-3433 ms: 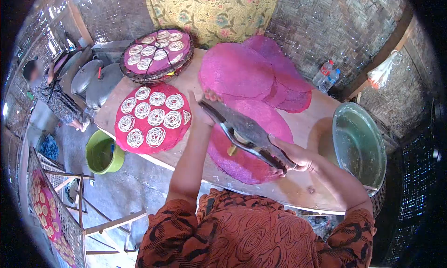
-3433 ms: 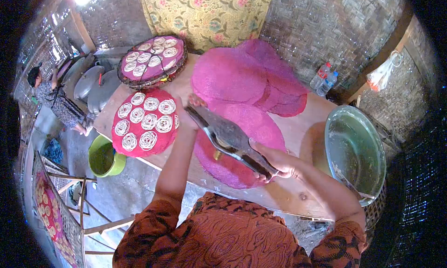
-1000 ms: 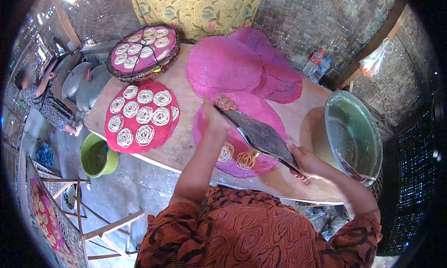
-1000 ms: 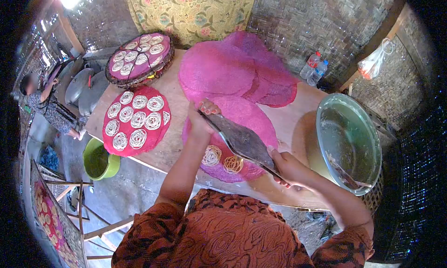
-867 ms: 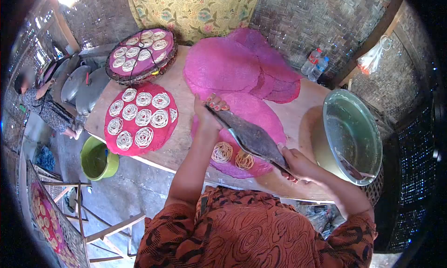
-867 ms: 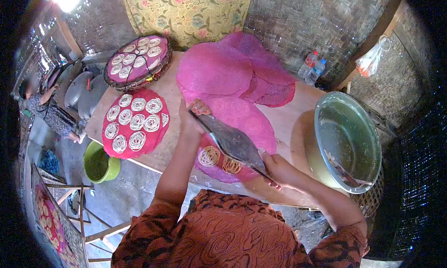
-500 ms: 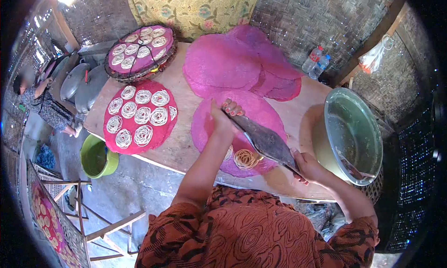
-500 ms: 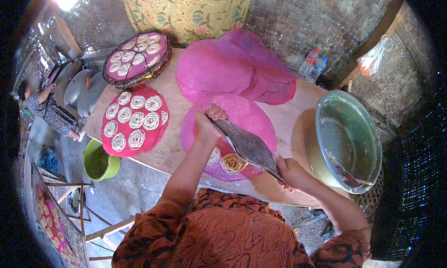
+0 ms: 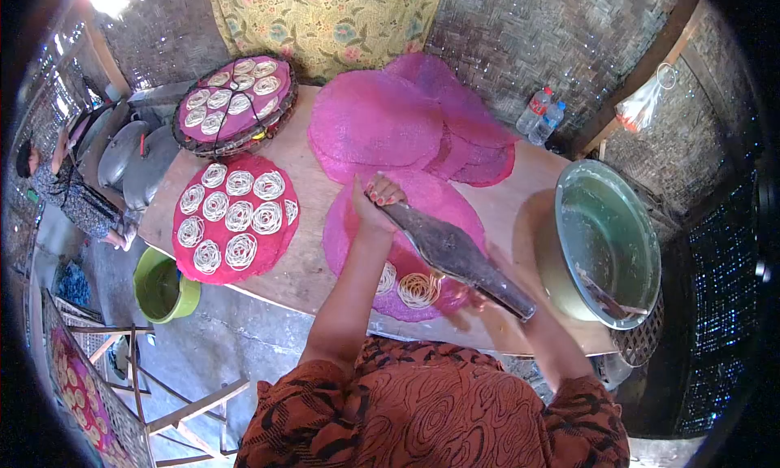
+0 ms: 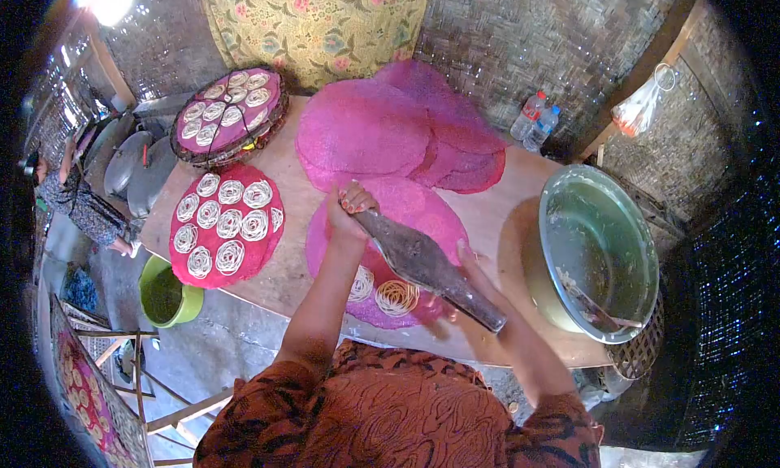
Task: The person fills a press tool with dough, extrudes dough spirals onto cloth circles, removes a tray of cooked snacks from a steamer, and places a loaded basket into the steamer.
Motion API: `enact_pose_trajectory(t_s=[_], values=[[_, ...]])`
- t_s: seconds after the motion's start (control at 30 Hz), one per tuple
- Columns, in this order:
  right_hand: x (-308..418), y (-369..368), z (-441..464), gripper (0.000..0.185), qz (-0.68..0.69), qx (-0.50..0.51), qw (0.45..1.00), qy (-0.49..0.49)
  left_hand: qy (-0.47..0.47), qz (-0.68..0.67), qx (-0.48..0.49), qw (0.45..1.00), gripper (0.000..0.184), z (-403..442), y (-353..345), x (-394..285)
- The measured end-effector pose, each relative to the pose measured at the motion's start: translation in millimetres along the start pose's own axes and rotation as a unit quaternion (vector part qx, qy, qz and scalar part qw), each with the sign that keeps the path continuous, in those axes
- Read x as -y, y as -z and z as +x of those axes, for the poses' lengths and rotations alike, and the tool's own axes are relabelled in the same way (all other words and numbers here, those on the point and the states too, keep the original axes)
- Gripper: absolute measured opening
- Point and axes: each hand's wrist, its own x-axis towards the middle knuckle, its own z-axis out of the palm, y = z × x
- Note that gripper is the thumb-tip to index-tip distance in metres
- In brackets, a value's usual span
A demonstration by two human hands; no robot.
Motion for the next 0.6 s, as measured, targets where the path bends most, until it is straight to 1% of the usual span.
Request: enact_pose_trajectory(t_s=[0.03, 0.07, 0.1, 0.17, 0.2, 0.27, 0.3, 0.33, 0.37, 0.43, 0.47, 0.5, 0.57, 0.6], values=[[-15.7, 9.2, 19.8, 0.079, 0.099, 0.087, 0.991, -0.017, -0.011, -0.008, 0.007, 1.000, 0.044, -1.6, 4.4, -3.9], [-26.6, 13.9, 33.6, 0.079, 0.197, 0.173, 0.965, -0.035, -0.023, -0.017, 0.013, 1.000, 0.042, -3.4, 7.7, -8.2], [-31.4, 12.0, 39.5, 0.079, 0.197, 0.174, 0.964, -0.036, -0.024, -0.016, 0.013, 0.999, 0.042, -5.8, 8.9, -12.3], [-38.8, 9.4, 49.8, 0.074, 0.300, 0.220, 0.927, -0.041, -0.045, -0.026, 0.013, 0.999, 0.042, -8.7, 10.7, -21.1], [-41.6, 9.5, 55.3, 0.074, 0.300, 0.221, 0.927, -0.042, -0.046, -0.025, 0.013, 0.999, 0.042, -9.5, 10.0, -24.6], [-49.5, 8.8, 62.5, 0.068, 0.318, 0.188, 0.924, -0.096, -0.044, -0.030, 0.060, 0.997, 0.043, -13.3, 9.1, -33.0], [-51.1, 6.0, 63.8, 0.066, 0.323, 0.177, 0.923, -0.114, -0.044, -0.030, 0.061, 0.997, 0.043, -14.0, 6.0, -39.2], [-51.5, -2.0, 60.4, 0.062, 0.135, 0.155, 0.976, -0.073, -0.085, 0.014, 0.077, 0.993, 0.044, -16.3, 0.5, -46.7], [-51.1, -9.5, 58.7, 0.060, -0.059, 0.127, 0.990, -0.029, -0.124, 0.058, 0.094, 0.986, 0.044, -16.7, -5.8, -55.5], [-49.5, -33.6, 51.9, 0.059, -0.262, 0.094, 0.960, -0.030, -0.138, 0.086, 0.130, 0.978, 0.044, -21.9, -31.8, -73.3], [-41.9, -56.7, 39.0, 0.055, -0.481, 0.032, 0.874, 0.056, -0.141, 0.100, 0.143, 0.974, 0.045, -27.2, -48.6, -80.1], [-34.1, -70.2, 30.3, 0.050, -0.669, -0.033, 0.729, 0.141, -0.143, 0.115, 0.160, 0.970, 0.046, -31.4, -70.5, -85.2], [-29.9, -73.0, 22.0, 0.049, -0.674, -0.021, 0.723, 0.147, -0.142, 0.129, 0.196, 0.962, 0.048, -49.1, -123.8, -85.3], [-27.5, -70.4, 16.9, 0.050, -0.577, -0.029, 0.791, 0.204, -0.172, 0.155, 0.192, 0.954, 0.048, -62.4, -146.2, -87.5]])
